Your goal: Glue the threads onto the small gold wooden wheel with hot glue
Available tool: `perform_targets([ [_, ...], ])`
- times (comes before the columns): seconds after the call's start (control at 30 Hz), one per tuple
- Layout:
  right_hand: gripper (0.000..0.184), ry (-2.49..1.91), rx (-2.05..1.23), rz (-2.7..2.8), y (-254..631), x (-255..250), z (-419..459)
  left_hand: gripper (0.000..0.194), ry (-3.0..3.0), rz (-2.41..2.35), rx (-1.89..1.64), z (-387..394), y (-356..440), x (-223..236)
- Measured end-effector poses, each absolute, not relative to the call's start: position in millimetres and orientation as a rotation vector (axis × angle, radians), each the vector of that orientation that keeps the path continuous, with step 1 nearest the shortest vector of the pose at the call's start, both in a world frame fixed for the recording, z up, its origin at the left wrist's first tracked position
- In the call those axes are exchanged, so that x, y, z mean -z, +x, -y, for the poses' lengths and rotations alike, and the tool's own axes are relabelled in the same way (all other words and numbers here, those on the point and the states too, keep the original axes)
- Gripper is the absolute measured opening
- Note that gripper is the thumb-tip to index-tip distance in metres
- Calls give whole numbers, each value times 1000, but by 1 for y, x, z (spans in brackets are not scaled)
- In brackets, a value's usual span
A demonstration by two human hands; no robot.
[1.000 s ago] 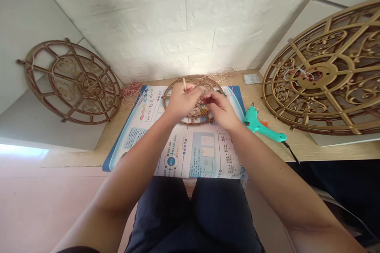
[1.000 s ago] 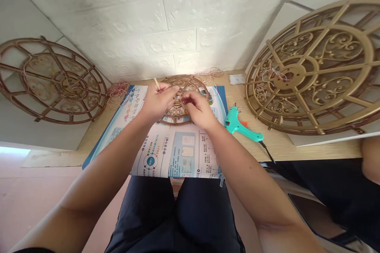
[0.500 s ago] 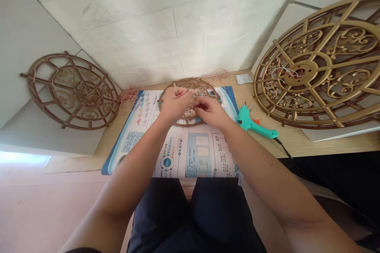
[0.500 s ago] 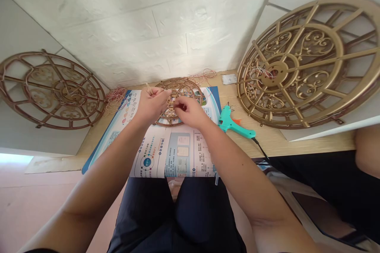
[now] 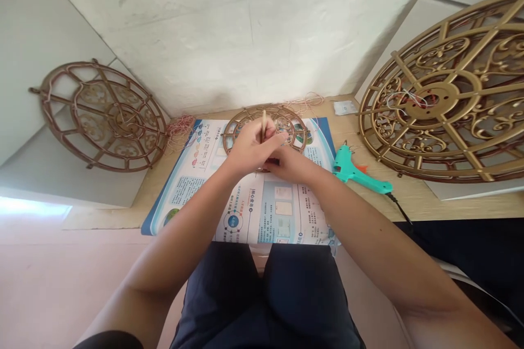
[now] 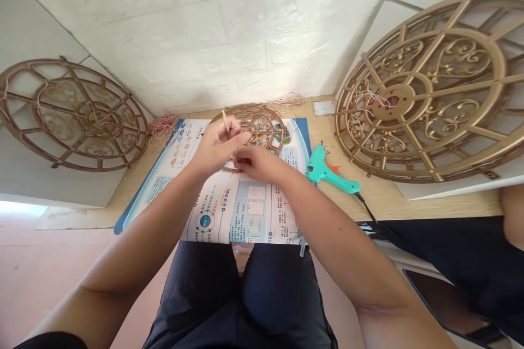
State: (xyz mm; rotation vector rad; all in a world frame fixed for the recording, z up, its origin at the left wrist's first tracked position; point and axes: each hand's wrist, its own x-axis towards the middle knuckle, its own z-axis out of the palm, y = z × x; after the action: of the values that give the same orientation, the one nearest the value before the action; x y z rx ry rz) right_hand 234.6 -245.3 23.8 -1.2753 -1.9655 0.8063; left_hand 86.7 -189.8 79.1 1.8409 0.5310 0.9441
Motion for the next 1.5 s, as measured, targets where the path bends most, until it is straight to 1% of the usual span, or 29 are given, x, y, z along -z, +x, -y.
perform_targets([
  [0.07, 15, -1279, -806, 1979, 234, -25, 246, 15, 1996, -546, -939, 185, 66, -66],
  [0.13, 15, -1283, -799, 1987, 234, -25, 245, 19, 2252, -637, -866, 181, 43, -49],
  [0.2, 15, -1289, -782, 1994, 234, -24, 244, 20, 2351, -657, -787, 181, 25, -33],
  [0.3, 15, -1304, -764, 2003, 234, -21, 241, 11, 2405, -602, -693, 183, 14, -14],
  [0.37, 15, -1310, -757, 2008, 234, -19, 240, 8, 2412, -582, -675, 184, 14, -7],
  [0.53, 16, -1299, -738, 2020, 234, -19, 239, 6, 2381, -596, -733, 183, 19, -4],
  [0.87, 17, -1303, -743, 2021, 234, -17, 238, 14, 2352, -511, -804, 180, 17, -2],
  [1.3, 16, -1318, -744, 1993, 234, -17, 238, 12, 2418, -469, -896, 178, 16, 1],
  [1.5, 16, -1339, -757, 1960, 234, -16, 238, 13, 2447, -472, -872, 179, 17, -1],
])
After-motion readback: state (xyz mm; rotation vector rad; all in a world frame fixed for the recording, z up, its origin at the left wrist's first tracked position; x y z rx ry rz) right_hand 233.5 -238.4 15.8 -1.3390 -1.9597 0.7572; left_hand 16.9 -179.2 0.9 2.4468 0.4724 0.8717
